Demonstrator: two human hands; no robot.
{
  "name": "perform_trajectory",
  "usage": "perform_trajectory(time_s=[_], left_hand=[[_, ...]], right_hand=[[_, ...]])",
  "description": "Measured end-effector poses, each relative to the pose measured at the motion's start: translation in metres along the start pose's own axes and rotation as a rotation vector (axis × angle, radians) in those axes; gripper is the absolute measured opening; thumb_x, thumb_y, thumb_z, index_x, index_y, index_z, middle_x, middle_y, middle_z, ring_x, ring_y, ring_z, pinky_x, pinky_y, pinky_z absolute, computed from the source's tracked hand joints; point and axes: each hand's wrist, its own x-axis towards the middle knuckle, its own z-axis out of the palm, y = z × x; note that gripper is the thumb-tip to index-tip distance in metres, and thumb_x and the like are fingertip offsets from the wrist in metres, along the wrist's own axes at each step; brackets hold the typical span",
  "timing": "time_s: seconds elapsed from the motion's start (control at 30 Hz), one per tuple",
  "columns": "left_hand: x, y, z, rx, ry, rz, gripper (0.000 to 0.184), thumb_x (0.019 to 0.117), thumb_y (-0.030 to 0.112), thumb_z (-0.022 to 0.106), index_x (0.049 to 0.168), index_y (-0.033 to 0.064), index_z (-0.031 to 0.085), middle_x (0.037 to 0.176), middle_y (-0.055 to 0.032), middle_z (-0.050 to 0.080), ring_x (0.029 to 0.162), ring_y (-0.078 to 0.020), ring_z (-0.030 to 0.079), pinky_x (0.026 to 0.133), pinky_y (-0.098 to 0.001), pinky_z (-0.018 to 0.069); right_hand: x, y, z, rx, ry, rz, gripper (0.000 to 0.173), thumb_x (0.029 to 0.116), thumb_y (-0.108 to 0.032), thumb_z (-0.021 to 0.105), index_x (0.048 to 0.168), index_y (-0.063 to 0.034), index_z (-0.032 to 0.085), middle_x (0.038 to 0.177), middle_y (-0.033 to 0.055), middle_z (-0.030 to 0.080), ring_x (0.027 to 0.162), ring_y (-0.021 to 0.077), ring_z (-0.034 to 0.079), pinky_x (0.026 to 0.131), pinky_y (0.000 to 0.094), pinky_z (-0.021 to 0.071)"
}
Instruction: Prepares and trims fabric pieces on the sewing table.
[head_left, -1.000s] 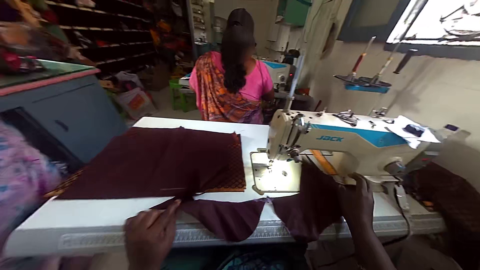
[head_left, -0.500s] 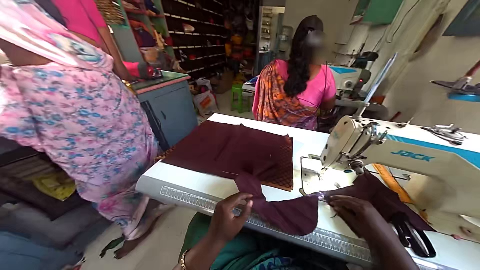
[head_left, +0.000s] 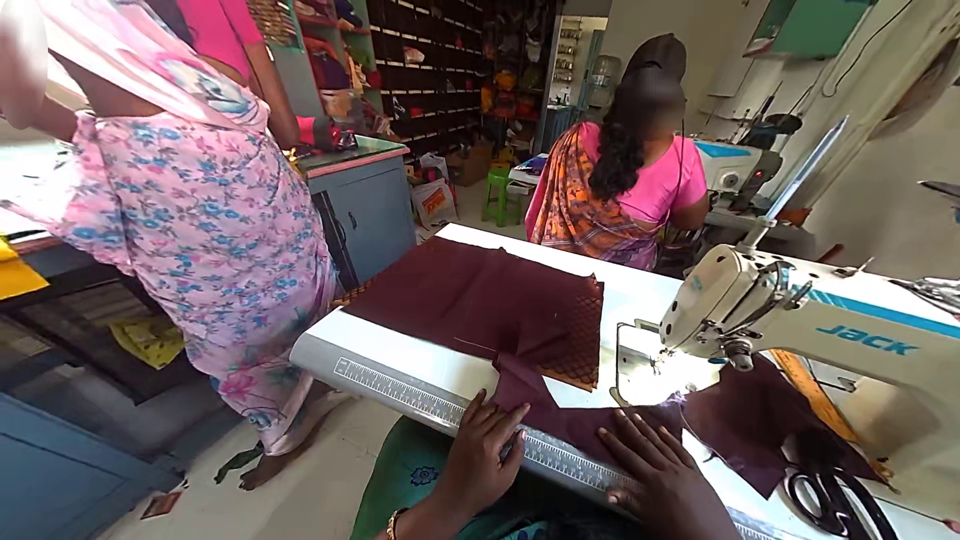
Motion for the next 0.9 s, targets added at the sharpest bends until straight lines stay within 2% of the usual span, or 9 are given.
perform_trajectory(time_s=[0.17,0.3,0.4,0.47,0.5,0.57,0.63,0.77,0.9], left_hand=[[-0.007,-0.001,-0.006,0.146,0.030,-0.079,0.034,0.0977,0.033,0.054,0.112,0.0157,0.079,0.115,-0.0031,0.077,0.120,-0.0250,0.068,0.109,-0.0593,0.0423],[0.009,0.004,-0.017,0.214,0.160,-0.096,0.031,0.0952,0.039,0.054,0.086,0.0197,0.077,0.091,-0.0051,0.066,0.092,-0.0242,0.062,0.088,-0.0476,0.0421],[0.016,0.018,-0.015,0.146,0.018,0.100,0.033,0.1016,0.034,0.052,0.093,0.0126,0.076,0.095,-0.0068,0.072,0.095,-0.0242,0.070,0.086,-0.0432,0.0562],[0.022,0.025,-0.006,0.116,-0.131,0.069,0.036,0.1028,0.037,0.051,0.100,0.0106,0.076,0.105,-0.0072,0.074,0.106,-0.0257,0.070,0.092,-0.0449,0.0567],[0.025,0.026,-0.003,0.130,-0.227,0.005,0.040,0.1033,0.041,0.050,0.109,0.0102,0.076,0.116,-0.0082,0.073,0.116,-0.0275,0.068,0.098,-0.0488,0.0538],[0.036,0.027,-0.005,0.165,-0.474,-0.155,0.054,0.1044,0.050,0.045,0.140,0.0133,0.063,0.150,-0.0065,0.057,0.144,-0.0272,0.048,0.118,-0.0569,0.0336],[0.046,0.023,-0.011,0.201,-0.632,-0.240,0.069,0.1022,0.062,0.040,0.156,0.0194,0.047,0.164,0.0002,0.040,0.155,-0.0216,0.030,0.125,-0.0577,0.0164],[0.057,0.019,-0.021,0.247,-0.784,-0.324,0.092,0.0938,0.079,0.039,0.163,0.0190,0.031,0.171,0.0023,0.025,0.160,-0.0196,0.014,0.127,-0.0569,0.0039],[0.044,0.010,-0.021,0.194,-0.698,-0.155,0.086,0.0948,0.075,0.044,0.159,0.0179,0.041,0.167,0.0015,0.034,0.157,-0.0247,0.025,0.122,-0.0675,0.0096]], right_hand=[[-0.019,0.012,-0.013,0.001,-0.043,-0.029,0.076,0.0913,-0.079,0.040,0.139,-0.0257,0.066,0.149,0.0230,0.054,0.137,0.0421,0.054,0.111,0.0621,0.0417],[-0.024,0.012,-0.016,-0.002,-0.044,-0.025,0.076,0.0901,-0.079,0.041,0.139,-0.0264,0.067,0.149,0.0239,0.054,0.136,0.0430,0.054,0.110,0.0621,0.0416],[-0.024,0.014,-0.016,0.011,-0.037,-0.022,0.080,0.0897,-0.082,0.037,0.137,-0.0262,0.068,0.148,0.0234,0.055,0.136,0.0425,0.054,0.111,0.0616,0.0412],[-0.025,0.016,-0.016,0.070,-0.009,-0.003,0.081,0.0907,-0.082,0.035,0.132,-0.0226,0.072,0.145,0.0220,0.058,0.136,0.0412,0.055,0.111,0.0605,0.0414],[-0.026,0.016,-0.016,0.111,0.015,0.015,0.081,0.0918,-0.081,0.035,0.128,-0.0192,0.074,0.142,0.0211,0.061,0.134,0.0410,0.057,0.111,0.0601,0.0423],[-0.027,0.016,-0.019,0.189,0.047,0.070,0.080,0.0945,-0.077,0.037,0.119,-0.0126,0.077,0.138,0.0199,0.064,0.132,0.0417,0.058,0.110,0.0603,0.0426],[-0.027,0.016,-0.019,0.216,0.066,0.106,0.079,0.0962,-0.075,0.037,0.113,-0.0092,0.078,0.136,0.0189,0.066,0.132,0.0414,0.058,0.110,0.0598,0.0427],[-0.026,0.015,-0.018,0.236,0.081,0.131,0.075,0.0984,-0.070,0.041,0.107,-0.0061,0.078,0.135,0.0177,0.067,0.131,0.0390,0.060,0.111,0.0577,0.0427],[-0.024,0.013,-0.015,0.283,0.120,0.178,0.060,0.1019,-0.055,0.051,0.099,-0.0012,0.077,0.131,0.0183,0.069,0.127,0.0400,0.062,0.110,0.0583,0.0438]])
